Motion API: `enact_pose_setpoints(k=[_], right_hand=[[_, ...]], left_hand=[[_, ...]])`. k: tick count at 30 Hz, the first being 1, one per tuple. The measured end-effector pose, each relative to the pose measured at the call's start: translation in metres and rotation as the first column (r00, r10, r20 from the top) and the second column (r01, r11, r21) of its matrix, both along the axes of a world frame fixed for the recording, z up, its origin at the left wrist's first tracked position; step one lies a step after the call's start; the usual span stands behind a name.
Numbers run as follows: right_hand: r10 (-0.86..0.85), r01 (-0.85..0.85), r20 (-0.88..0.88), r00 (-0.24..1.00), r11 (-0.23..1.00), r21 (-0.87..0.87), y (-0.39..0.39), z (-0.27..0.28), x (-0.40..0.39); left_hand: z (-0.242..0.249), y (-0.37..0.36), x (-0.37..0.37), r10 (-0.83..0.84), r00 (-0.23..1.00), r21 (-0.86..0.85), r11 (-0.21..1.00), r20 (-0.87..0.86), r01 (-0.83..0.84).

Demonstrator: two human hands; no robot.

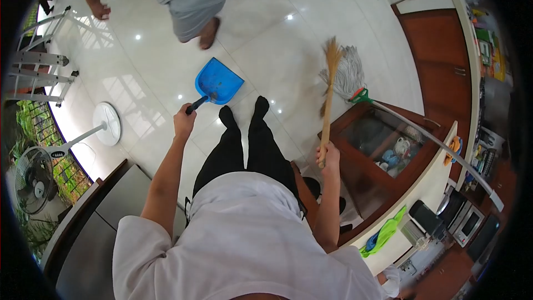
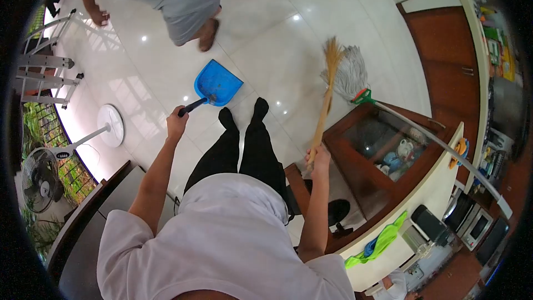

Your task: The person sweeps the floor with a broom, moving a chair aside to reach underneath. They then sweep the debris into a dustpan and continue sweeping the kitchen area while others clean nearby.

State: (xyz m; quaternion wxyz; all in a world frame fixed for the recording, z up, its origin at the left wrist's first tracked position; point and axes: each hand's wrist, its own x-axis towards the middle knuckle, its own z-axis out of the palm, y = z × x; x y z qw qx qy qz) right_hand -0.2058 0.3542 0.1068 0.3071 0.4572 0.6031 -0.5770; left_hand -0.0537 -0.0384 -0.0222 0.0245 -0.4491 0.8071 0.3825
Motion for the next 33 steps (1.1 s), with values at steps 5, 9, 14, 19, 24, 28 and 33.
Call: enact_pose_setpoints(k=[5, 9, 14, 19, 24, 28, 33], right_hand=[[0.288, -0.262, -0.103, 0.952, 0.941, 0.212, -0.001, -0.069, -0.086], [0.293, -0.288, -0.106, 0.95, 0.956, 0.06, -0.036, -0.128, -0.15], [0.76, -0.737, -0.113, 0.64, 0.649, 0.189, -0.075, -0.235, -0.153], [0.991, -0.87, 0.007, 0.131, 0.112, 0.481, -0.104, -0.211, -0.067], [0.973, -0.975, -0.061, 0.222, 0.223, -0.002, -0.064, -0.119, -0.056], [0.795, -0.788, -0.012, 0.606, 0.599, -0.141, -0.008, -0.018, -0.102], [0.819, -0.806, -0.112, 0.563, 0.574, 0.147, -0.007, 0.074, -0.179]], left_hand=[[-0.004, 0.013, -0.003, 0.056, 0.998, -0.011, 0.998, 0.025, -0.055], [-0.008, 0.028, -0.008, 0.092, 0.996, -0.06, 0.994, 0.003, -0.092], [-0.009, 0.043, -0.02, 0.194, 0.978, -0.021, 0.981, 0.076, -0.193], [-0.012, 0.049, -0.032, 0.205, 0.977, -0.054, 0.978, 0.052, -0.203], [-0.017, 0.051, -0.047, 0.26, 0.958, -0.078, 0.965, 0.118, -0.252], [-0.019, 0.047, -0.045, 0.28, 0.952, -0.103, 0.958, 0.121, -0.269], [-0.006, 0.049, -0.013, 0.352, 0.932, -0.12, 0.932, 0.087, -0.341]])
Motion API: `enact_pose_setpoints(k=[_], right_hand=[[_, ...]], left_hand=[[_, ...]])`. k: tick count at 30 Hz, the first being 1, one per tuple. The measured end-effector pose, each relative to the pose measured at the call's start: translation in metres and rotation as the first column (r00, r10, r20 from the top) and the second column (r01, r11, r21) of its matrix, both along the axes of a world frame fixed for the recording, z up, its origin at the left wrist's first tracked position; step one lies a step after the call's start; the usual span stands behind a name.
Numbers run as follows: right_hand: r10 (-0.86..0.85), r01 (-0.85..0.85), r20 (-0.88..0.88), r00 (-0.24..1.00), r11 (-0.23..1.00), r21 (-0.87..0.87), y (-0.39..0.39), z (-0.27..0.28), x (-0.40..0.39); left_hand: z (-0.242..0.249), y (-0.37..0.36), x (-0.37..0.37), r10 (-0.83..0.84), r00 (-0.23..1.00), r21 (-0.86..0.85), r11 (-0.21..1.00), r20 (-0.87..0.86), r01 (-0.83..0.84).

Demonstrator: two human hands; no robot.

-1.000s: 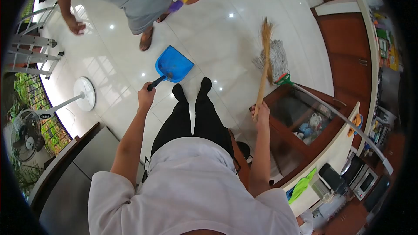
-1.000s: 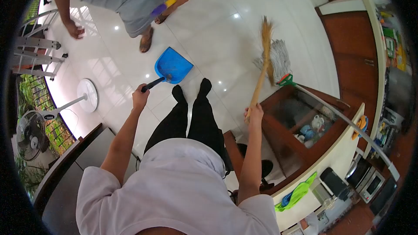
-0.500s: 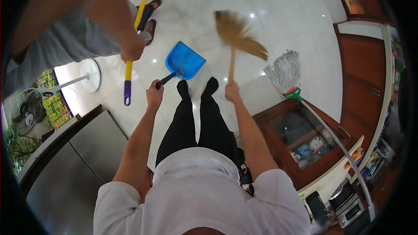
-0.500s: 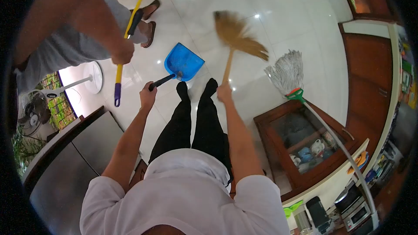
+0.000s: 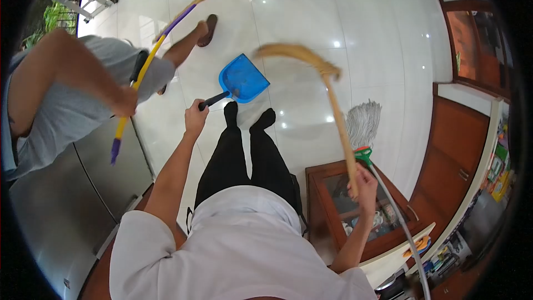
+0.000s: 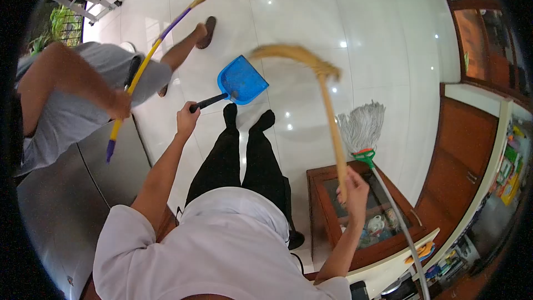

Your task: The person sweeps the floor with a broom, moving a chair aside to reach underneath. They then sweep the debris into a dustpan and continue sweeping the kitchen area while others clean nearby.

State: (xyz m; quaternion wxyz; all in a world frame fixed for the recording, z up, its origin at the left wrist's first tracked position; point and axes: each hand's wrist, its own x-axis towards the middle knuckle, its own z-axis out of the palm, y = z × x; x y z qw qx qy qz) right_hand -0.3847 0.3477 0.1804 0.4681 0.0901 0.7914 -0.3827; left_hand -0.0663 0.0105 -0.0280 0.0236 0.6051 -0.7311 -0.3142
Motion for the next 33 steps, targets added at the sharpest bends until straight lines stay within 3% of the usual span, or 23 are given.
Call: enact_pose_setpoints(k=[2, 5, 6, 9, 11, 14, 17, 18, 19, 21, 22, 23, 24, 25, 26, 27, 29, 31, 33], right_hand=[[0.026, -0.027, -0.081, 0.996, 0.999, -0.017, -0.011, -0.025, -0.034], [-0.121, 0.098, -0.202, 0.972, 0.988, -0.124, -0.05, -0.138, -0.091], [-0.097, 0.06, -0.234, 0.968, 0.985, -0.159, -0.076, -0.167, -0.104], [-0.168, 0.134, -0.144, 0.975, 0.965, -0.224, -0.163, -0.242, -0.108], [-0.092, 0.076, -0.099, 0.991, 0.984, -0.162, -0.211, -0.276, -0.091], [0.225, -0.228, -0.195, 0.955, 0.974, 0.008, -0.245, -0.302, -0.045], [0.605, -0.568, -0.224, 0.764, 0.795, 0.212, -0.215, -0.337, 0.024], [0.634, -0.597, -0.094, 0.767, 0.761, 0.255, -0.205, -0.316, 0.047], [0.669, -0.626, -0.105, 0.736, 0.731, 0.272, -0.195, -0.284, 0.069], [0.69, -0.698, -0.265, 0.674, 0.712, 0.076, -0.144, -0.292, 0.085], [0.518, -0.519, -0.037, 0.855, 0.854, -0.039, -0.13, -0.267, 0.081], [0.301, -0.287, 0.215, 0.929, 0.953, -0.094, -0.123, -0.227, 0.071], [0.221, -0.211, 0.252, 0.942, 0.975, -0.067, -0.109, -0.2, 0.06], [0.257, -0.233, 0.243, 0.936, 0.965, -0.122, -0.085, -0.179, 0.046], [0.097, -0.072, 0.295, 0.951, 0.993, -0.095, -0.066, -0.153, 0.037], [0.019, -0.016, 0.256, 0.966, 1.0, -0.016, -0.055, -0.118, 0.028], [0.006, -0.005, 0.21, 0.978, 1.0, -0.002, -0.026, -0.07, 0.009], [0.056, -0.057, 0.169, 0.984, 0.998, 0.001, 0.009, -0.049, 0.003], [-0.019, 0.016, 0.145, 0.989, 1.0, 0.024, 0.021, -0.054, 0.015]], left_hand=[[0.009, 0.007, 0.01, 0.056, 0.998, 0.006, 0.998, -0.022, -0.056], [0.018, 0.013, 0.02, 0.136, 0.99, 0.011, 0.991, -0.048, -0.136], [0.011, 0.017, 0.029, 0.119, 0.99, -0.079, 0.989, -0.081, -0.126], [-0.003, 0.024, 0.043, 0.212, 0.973, -0.09, 0.971, -0.087, -0.219], [-0.01, 0.026, 0.049, 0.206, 0.974, -0.12, 0.969, -0.09, -0.216], [-0.016, 0.016, 0.028, 0.311, 0.95, -0.01, 0.95, -0.018, -0.311], [-0.022, 0.012, 0.021, 0.25, 0.968, -0.089, 0.964, -0.018, -0.251], [-0.026, 0.01, 0.02, 0.258, 0.966, -0.092, 0.962, -0.006, -0.258], [-0.026, 0.006, 0.018, 0.271, 0.963, -0.087, 0.959, -0.011, -0.271], [-0.024, 0.0, 0.011, 0.262, 0.965, -0.105, 0.959, -0.029, -0.264], [-0.025, -0.002, 0.009, 0.257, 0.967, -0.084, 0.963, -0.004, -0.256], [-0.024, -0.005, 0.01, 0.267, 0.964, -0.081, 0.96, -0.005, -0.266], [-0.024, -0.007, 0.011, 0.259, 0.966, -0.086, 0.962, -0.014, -0.259], [-0.023, -0.008, 0.013, 0.249, 0.968, -0.092, 0.964, -0.021, -0.25], [-0.022, -0.012, 0.019, 0.256, 0.967, -0.088, 0.963, -0.018, -0.256], [-0.022, -0.015, 0.028, 0.255, 0.967, -0.074, 0.964, -0.015, -0.255], [-0.02, -0.023, 0.047, 0.249, 0.968, -0.056, 0.967, -0.01, -0.249], [-0.01, -0.034, 0.065, 0.212, 0.977, -0.058, 0.975, -0.025, -0.213], [0.003, -0.048, 0.076, 0.179, 0.984, 0.011, 0.984, -0.013, -0.178]])
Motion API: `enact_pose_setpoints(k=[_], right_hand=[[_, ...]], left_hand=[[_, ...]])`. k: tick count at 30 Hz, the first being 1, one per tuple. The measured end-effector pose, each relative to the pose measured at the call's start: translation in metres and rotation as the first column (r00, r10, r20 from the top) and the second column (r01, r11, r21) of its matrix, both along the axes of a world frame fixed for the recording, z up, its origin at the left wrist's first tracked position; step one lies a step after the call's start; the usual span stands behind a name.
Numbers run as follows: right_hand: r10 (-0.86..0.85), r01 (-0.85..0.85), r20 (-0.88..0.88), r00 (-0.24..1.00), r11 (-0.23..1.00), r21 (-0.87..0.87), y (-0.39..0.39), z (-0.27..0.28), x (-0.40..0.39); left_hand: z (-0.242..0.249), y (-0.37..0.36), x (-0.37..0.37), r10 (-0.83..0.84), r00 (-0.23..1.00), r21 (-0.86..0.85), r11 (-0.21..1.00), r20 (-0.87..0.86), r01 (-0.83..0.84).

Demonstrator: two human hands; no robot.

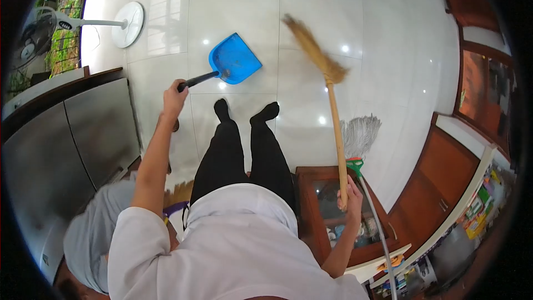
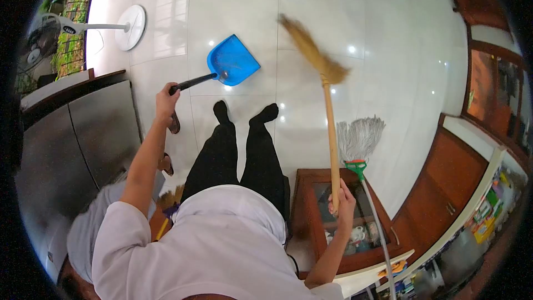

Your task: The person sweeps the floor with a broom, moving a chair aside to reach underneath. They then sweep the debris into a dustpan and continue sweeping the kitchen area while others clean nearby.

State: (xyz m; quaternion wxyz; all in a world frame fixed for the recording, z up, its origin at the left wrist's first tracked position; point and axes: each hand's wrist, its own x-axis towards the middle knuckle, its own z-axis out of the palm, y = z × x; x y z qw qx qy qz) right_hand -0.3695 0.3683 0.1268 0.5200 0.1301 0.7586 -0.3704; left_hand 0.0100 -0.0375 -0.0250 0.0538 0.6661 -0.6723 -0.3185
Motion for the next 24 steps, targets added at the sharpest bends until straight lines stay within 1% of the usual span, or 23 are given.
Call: enact_pose_setpoints(k=[1, 2, 3, 5, 6, 7, 8, 9, 10, 12, 14, 15, 17, 19, 20, 21, 22, 23, 24], right_hand=[[-0.091, 0.091, 0.001, 0.996, 0.996, 0.01, 0.002, -0.01, 0.008], [-0.18, 0.18, 0.003, 0.984, 0.983, 0.018, 0.002, -0.025, 0.016], [-0.264, 0.264, -0.001, 0.964, 0.964, 0.006, 0.001, -0.049, 0.027], [-0.482, 0.511, 0.213, 0.85, 0.853, -0.106, -0.007, -0.11, 0.055], [-0.561, 0.624, 0.323, 0.762, 0.77, -0.135, -0.02, -0.142, 0.073], [-0.604, 0.636, 0.273, 0.749, 0.77, -0.043, -0.04, -0.172, 0.095], [-0.593, 0.676, 0.42, 0.688, 0.734, -0.071, -0.068, -0.189, 0.117], [-0.64, 0.709, 0.407, 0.652, 0.704, -0.03, -0.105, -0.192, 0.145], [-0.576, 0.771, 0.632, 0.519, 0.635, -0.055, -0.136, -0.185, 0.167], [-0.51, 0.743, 0.695, 0.506, 0.667, -0.052, -0.177, -0.195, 0.213], [-0.455, 0.71, 0.734, 0.503, 0.703, -0.051, -0.204, -0.174, 0.235], [-0.373, 0.713, 0.801, 0.468, 0.695, -0.093, -0.2, -0.173, 0.239], [-0.272, 0.636, 0.779, 0.565, 0.744, -0.202, -0.185, -0.142, 0.239], [-0.244, 0.44, 0.582, 0.776, 0.87, -0.221, -0.161, -0.087, 0.232], [-0.267, 0.427, 0.5, 0.823, 0.873, -0.236, -0.142, -0.057, 0.23], [-0.447, 0.478, 0.298, 0.843, 0.878, -0.035, -0.136, -0.018, 0.232], [-0.362, 0.391, 0.266, 0.893, 0.918, -0.061, -0.115, 0.017, 0.229], [-0.343, 0.375, 0.282, 0.896, 0.924, -0.068, -0.083, 0.039, 0.229], [-0.409, 0.416, 0.193, 0.892, 0.909, 0.004, -0.065, 0.061, 0.237]], left_hand=[[0.003, -0.008, 0.006, -0.082, 0.997, -0.057, 0.995, 0.016, 0.082], [0.006, -0.017, 0.012, -0.094, 0.996, -0.05, 0.994, 0.013, 0.094], [0.007, -0.027, 0.017, -0.175, 0.984, -0.056, 0.983, 0.028, 0.176], [0.006, -0.046, 0.022, -0.313, 0.949, -0.066, 0.947, 0.028, 0.315], [0.003, -0.053, 0.022, -0.326, 0.945, -0.061, 0.943, 0.026, 0.327], [-0.003, -0.062, 0.02, -0.417, 0.909, -0.074, 0.906, 0.024, 0.417], [-0.007, -0.069, 0.018, -0.506, 0.862, -0.087, 0.858, 0.025, 0.506], [-0.01, -0.075, 0.012, -0.568, 0.812, -0.032, 0.817, 0.133, 0.576], [-0.012, -0.08, 0.004, -0.588, 0.799, -0.025, 0.803, 0.13, 0.595], [-0.018, -0.087, -0.01, -0.656, 0.722, 0.02, 0.743, 0.217, 0.669], [-0.027, -0.095, -0.018, -0.678, 0.708, 0.002, 0.722, 0.196, 0.692], [-0.031, -0.099, -0.019, -0.69, 0.7, -0.019, 0.709, 0.185, 0.705], [-0.035, -0.107, -0.02, -0.704, 0.686, -0.014, 0.696, 0.183, 0.718], [-0.035, -0.114, -0.018, -0.72, 0.671, -0.011, 0.68, 0.177, 0.733], [-0.032, -0.119, -0.016, -0.734, 0.657, -0.005, 0.666, 0.173, 0.746], [-0.029, -0.123, -0.015, -0.749, 0.641, -0.001, 0.65, 0.167, 0.76], [-0.028, -0.128, -0.013, -0.765, 0.625, -0.008, 0.632, 0.157, 0.775], [-0.027, -0.132, -0.009, -0.761, 0.633, -0.019, 0.637, 0.14, 0.77], [-0.028, -0.134, -0.008, -0.756, 0.643, -0.03, 0.645, 0.12, 0.764]])
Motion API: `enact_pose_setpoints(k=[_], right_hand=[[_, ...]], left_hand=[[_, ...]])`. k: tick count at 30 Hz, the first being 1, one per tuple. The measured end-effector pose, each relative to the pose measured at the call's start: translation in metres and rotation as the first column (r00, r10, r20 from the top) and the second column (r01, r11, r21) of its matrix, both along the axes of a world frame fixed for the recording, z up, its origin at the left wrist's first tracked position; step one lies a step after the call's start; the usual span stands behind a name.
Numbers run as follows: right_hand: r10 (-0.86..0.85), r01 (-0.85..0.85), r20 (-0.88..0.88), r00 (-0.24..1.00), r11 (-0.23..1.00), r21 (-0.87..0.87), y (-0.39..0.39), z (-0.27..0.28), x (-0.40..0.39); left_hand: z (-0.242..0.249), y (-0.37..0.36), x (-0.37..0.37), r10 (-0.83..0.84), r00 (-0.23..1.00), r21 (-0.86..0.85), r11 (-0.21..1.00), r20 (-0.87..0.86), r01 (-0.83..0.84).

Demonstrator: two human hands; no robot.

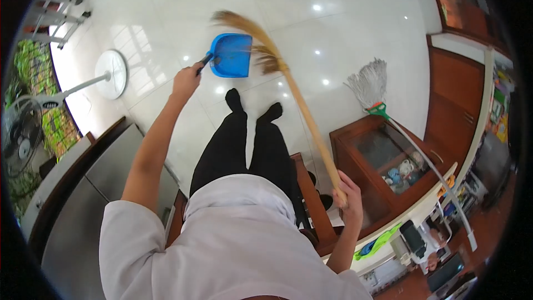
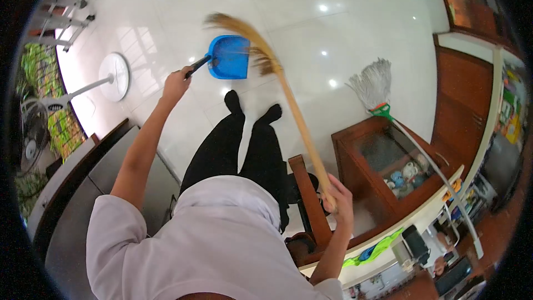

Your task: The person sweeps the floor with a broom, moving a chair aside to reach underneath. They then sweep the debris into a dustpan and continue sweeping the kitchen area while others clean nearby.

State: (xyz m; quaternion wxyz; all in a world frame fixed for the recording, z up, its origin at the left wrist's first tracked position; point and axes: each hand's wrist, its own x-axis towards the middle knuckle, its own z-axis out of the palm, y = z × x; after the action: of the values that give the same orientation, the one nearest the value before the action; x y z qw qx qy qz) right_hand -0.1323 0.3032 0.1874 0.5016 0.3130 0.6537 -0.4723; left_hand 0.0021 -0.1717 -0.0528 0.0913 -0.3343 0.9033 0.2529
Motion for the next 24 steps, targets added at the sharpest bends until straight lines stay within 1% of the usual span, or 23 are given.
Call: enact_pose_setpoints(k=[1, 2, 4, 5, 7, 8, 10, 11, 12, 13, 14, 15, 16, 18, 19, 20, 21, 22, 23, 24], right_hand=[[-0.043, 0.048, -0.055, 0.998, 0.994, 0.1, 0.01, 0.014, 0.005], [-0.06, 0.067, -0.067, 0.996, 0.992, 0.105, 0.015, 0.014, 0.005], [-0.187, 0.219, -0.214, 0.959, 0.966, 0.136, 0.026, 0.0, 0.01], [-0.219, 0.267, -0.23, 0.948, 0.941, 0.207, 0.026, -0.023, 0.005], [-0.378, 0.434, -0.286, 0.88, 0.886, 0.162, 0.033, -0.106, -0.004], [-0.349, 0.389, -0.268, 0.898, 0.914, 0.113, 0.043, -0.164, -0.008], [-0.498, 0.508, -0.149, 0.854, 0.861, 0.033, -0.002, -0.236, -0.011], [-0.619, 0.621, -0.057, 0.783, 0.783, 0.029, -0.039, -0.261, -0.008], [-0.6, 0.601, 0.045, 0.799, 0.793, -0.098, -0.056, -0.302, 0.011], [-0.609, 0.609, -0.005, 0.793, 0.793, -0.036, -0.093, -0.314, 0.029], [-0.646, 0.649, 0.064, 0.76, 0.757, -0.067, -0.125, -0.301, 0.041], [-0.612, 0.61, 0.013, 0.791, 0.787, -0.088, -0.149, -0.286, 0.052], [-0.622, 0.629, 0.106, 0.776, 0.775, -0.059, -0.162, -0.26, 0.054], [-0.536, 0.605, 0.306, 0.787, 0.766, -0.217, -0.142, -0.235, 0.054], [-0.482, 0.581, 0.339, 0.808, 0.748, -0.322, -0.121, -0.217, 0.049], [-0.426, 0.554, 0.364, 0.828, 0.716, -0.423, -0.096, -0.194, 0.046], [-0.413, 0.452, 0.186, 0.892, 0.84, -0.299, -0.078, -0.166, 0.051], [-0.359, 0.358, 0.017, 0.933, 0.924, -0.134, -0.058, -0.134, 0.058], [-0.339, 0.337, -0.02, 0.941, 0.939, -0.07, -0.036, -0.096, 0.063], [-0.333, 0.332, -0.07, 0.94, 0.943, -0.034, -0.002, -0.076, 0.08]], left_hand=[[0.004, -0.001, -0.001, -0.019, 1.0, 0.009, 1.0, -0.014, 0.019], [0.008, -0.004, -0.001, -0.005, 0.999, 0.021, 1.0, -0.032, 0.005], [0.011, -0.005, -0.008, -0.006, 0.999, 0.029, 1.0, -0.05, 0.008], [0.011, -0.005, -0.011, 0.002, 0.999, 0.039, 0.999, -0.051, 0.0], [0.01, -0.005, -0.019, -0.009, 0.999, 0.05, 0.999, -0.047, 0.012], [0.01, -0.003, -0.026, -0.013, 0.998, 0.045, 0.999, -0.059, 0.015], [0.009, 0.005, -0.04, -0.022, 0.997, 0.039, 0.999, -0.07, 0.025], [0.008, 0.007, -0.046, -0.032, 0.997, 0.032, 0.999, -0.076, 0.034], [0.009, 0.009, -0.05, -0.047, 0.996, 0.024, 0.998, -0.079, 0.049], [0.008, 0.011, -0.055, -0.072, 0.995, 0.019, 0.997, -0.063, 0.073], [0.005, 0.014, -0.062, -0.084, 0.995, 0.016, 0.996, -0.044, 0.085], [0.003, 0.019, -0.068, -0.094, 0.995, 0.017, 0.995, -0.029, 0.094], [0.002, 0.024, -0.071, -0.115, 0.993, 0.024, 0.993, -0.024, 0.116], [0.0, 0.035, -0.083, -0.156, 0.986, -0.009, 0.988, -0.054, 0.156], [0.001, 0.039, -0.089, -0.178, 0.982, -0.004, 0.984, -0.065, 0.178], [0.002, 0.041, -0.094, -0.163, 0.986, -0.01, 0.987, -0.029, 0.163], [0.003, 0.043, -0.097, -0.15, 0.989, -0.015, 0.989, 0.009, 0.15], [0.001, 0.04, -0.099, -0.135, 0.989, 0.014, 0.991, 0.056, 0.135], [-0.002, 0.036, -0.098, -0.15, 0.989, 0.014, 0.989, 0.006, 0.15], [-0.003, 0.033, -0.097, -0.166, 0.985, 0.016, 0.986, -0.045, 0.167]])
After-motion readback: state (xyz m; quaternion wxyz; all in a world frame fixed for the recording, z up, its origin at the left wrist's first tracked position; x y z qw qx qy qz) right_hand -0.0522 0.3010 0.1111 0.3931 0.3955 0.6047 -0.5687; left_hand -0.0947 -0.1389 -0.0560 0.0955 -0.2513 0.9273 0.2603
